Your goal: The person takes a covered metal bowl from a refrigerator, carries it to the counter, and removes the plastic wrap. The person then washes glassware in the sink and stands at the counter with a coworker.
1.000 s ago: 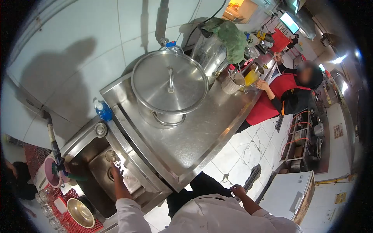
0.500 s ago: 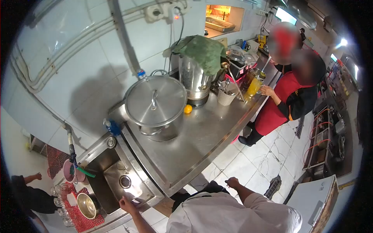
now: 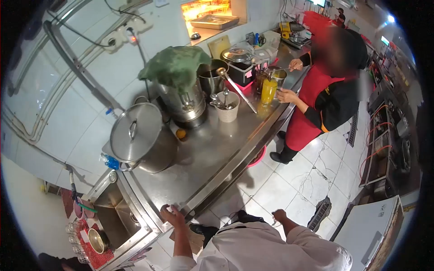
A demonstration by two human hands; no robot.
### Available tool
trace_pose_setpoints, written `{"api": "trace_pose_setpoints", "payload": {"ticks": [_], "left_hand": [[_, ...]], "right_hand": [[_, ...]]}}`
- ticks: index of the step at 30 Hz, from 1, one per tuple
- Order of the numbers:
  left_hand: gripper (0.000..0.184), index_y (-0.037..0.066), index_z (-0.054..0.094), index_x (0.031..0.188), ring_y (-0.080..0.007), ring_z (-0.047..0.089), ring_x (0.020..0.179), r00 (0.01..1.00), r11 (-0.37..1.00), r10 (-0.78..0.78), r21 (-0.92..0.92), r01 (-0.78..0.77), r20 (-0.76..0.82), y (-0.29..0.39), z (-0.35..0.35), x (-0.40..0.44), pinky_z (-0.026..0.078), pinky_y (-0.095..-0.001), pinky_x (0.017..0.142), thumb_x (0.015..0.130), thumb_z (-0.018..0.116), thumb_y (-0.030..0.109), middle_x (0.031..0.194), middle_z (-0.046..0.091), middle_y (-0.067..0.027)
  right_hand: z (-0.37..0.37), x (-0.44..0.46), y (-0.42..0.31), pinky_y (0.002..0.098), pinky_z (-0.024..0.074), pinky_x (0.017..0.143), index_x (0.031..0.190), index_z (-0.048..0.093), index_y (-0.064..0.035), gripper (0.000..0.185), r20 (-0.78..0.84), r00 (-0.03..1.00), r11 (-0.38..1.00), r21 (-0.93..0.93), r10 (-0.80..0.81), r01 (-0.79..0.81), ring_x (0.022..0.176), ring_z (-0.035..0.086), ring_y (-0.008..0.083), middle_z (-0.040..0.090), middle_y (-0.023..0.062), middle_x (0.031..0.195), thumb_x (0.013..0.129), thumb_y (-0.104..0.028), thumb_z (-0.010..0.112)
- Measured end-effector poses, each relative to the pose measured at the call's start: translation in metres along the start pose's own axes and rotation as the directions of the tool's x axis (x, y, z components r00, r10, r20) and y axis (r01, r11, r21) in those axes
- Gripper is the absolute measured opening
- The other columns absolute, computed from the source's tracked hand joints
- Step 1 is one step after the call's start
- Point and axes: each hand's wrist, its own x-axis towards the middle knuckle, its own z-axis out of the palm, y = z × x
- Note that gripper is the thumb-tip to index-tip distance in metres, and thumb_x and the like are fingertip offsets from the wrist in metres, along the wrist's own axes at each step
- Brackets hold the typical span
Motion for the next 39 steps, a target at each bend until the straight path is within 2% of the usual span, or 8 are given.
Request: {"api": "trace_pose_setpoints", "payload": {"ticks": [4, 6, 10, 12, 16, 28, 30, 39], "left_hand": [[0.038, -0.006, 0.05, 0.114, -0.0418, 0.049, 0.108, 0.984, 0.974, -0.12, 0.207, 0.091, 0.134, 0.029, 0.006, 0.005, 0.039, -0.0511, 0.092, 0.092, 0.052, 0.025, 0.114, 0.053, -0.0245], [0.043, -0.006, 0.05, 0.119, -0.041, 0.048, 0.113, 0.988, 0.944, -0.131, 0.313, 0.101, 0.076, 0.022, 0.01, 0.004, 0.037, -0.0507, 0.096, 0.095, 0.048, 0.03, 0.121, 0.052, -0.0239], [0.047, -0.005, 0.049, 0.122, -0.0395, 0.045, 0.12, 0.989, 0.903, -0.095, 0.429, 0.036, 0.117, 0.019, 0.017, 0.003, 0.035, -0.0504, 0.099, 0.096, 0.043, 0.034, 0.128, 0.049, -0.0227], [0.048, -0.005, 0.049, 0.123, -0.0383, 0.043, 0.123, 0.961, 0.888, -0.141, 0.46, 0.017, 0.237, 0.023, 0.014, 0.005, 0.033, -0.0508, 0.101, 0.097, 0.041, 0.035, 0.131, 0.047, -0.0221], [0.049, -0.004, 0.049, 0.124, -0.0373, 0.041, 0.124, 0.955, 0.878, -0.122, 0.479, -0.025, 0.272, 0.018, 0.014, 0.003, 0.032, -0.052, 0.1, 0.098, 0.038, 0.037, 0.132, 0.045, -0.0214], [0.048, 0.0, 0.049, 0.127, -0.0354, 0.042, 0.127, 0.929, 0.884, -0.217, 0.464, 0.057, 0.299, 0.011, 0.018, 0.005, 0.032, -0.0508, 0.101, 0.095, 0.042, 0.034, 0.135, 0.047, -0.0179], [0.048, -0.001, 0.05, 0.126, -0.0356, 0.043, 0.126, 0.932, 0.889, -0.232, 0.45, 0.088, 0.277, 0.012, 0.019, 0.004, 0.032, -0.0511, 0.102, 0.095, 0.043, 0.034, 0.134, 0.048, -0.0182], [0.049, 0.0, 0.051, 0.124, -0.0361, 0.045, 0.123, 0.922, 0.894, -0.262, 0.43, 0.121, 0.286, 0.023, 0.014, 0.009, 0.033, -0.0511, 0.101, 0.092, 0.047, 0.037, 0.13, 0.051, -0.0186]], "right_hand": [[0.029, -0.034, 0.082, 0.0402, 0.0556, 0.072, 0.079, 0.073, -0.0167, 0.015, 0.088, 0.942, 0.9, 0.278, 0.323, -0.334, 0.082, 0.069, 0.0246, 0.071, 0.0084, 0.079, 0.08, -0.029, 0.064], [0.047, -0.039, 0.113, 0.0409, 0.0556, 0.072, 0.084, 0.073, -0.0138, 0.016, -0.024, 0.998, 0.967, -0.25, -0.06, 0.052, 0.084, 0.069, 0.0262, 0.07, 0.0103, 0.083, 0.079, -0.027, 0.065], [0.006, -0.037, 0.062, 0.0446, 0.055, 0.076, 0.09, 0.071, -0.0089, 0.02, -0.005, 0.992, 0.99, 0.069, 0.125, -0.124, 0.088, 0.068, 0.0302, 0.07, 0.01, 0.088, 0.079, -0.025, 0.065], [0.021, -0.009, 0.051, 0.0428, 0.0549, 0.074, 0.092, 0.07, -0.0069, 0.025, 0.033, 0.986, 0.924, -0.343, -0.166, 0.167, 0.086, 0.068, 0.0299, 0.071, 0.0136, 0.088, 0.082, -0.029, 0.065], [0.042, 0.037, -0.01, 0.0407, 0.0552, 0.068, 0.091, 0.068, -0.0037, 0.031, -0.129, 0.986, 0.648, 0.761, 0.102, 0.032, 0.075, 0.069, 0.0304, 0.071, 0.0163, 0.08, 0.083, -0.033, 0.067], [-0.002, 0.031, -0.055, 0.0445, 0.0514, 0.085, 0.094, 0.07, -0.0063, 0.039, 0.225, 0.953, 0.924, 0.368, -0.201, 0.108, 0.094, 0.066, 0.0356, 0.07, 0.0196, 0.094, 0.085, -0.042, 0.057], [0.0, 0.036, -0.04, 0.0465, 0.0491, 0.089, 0.096, 0.07, -0.0033, 0.045, 0.35, 0.905, 0.954, -0.088, -0.24, 0.287, 0.099, 0.064, 0.0377, 0.069, 0.0207, 0.099, 0.087, -0.042, 0.049], [0.013, 0.041, -0.029, 0.0406, 0.0546, 0.074, 0.09, 0.07, -0.0039, 0.033, 0.138, 0.973, 0.976, 0.136, -0.187, 0.168, 0.077, 0.07, 0.0253, 0.071, 0.0128, 0.081, 0.087, -0.034, 0.059]]}}
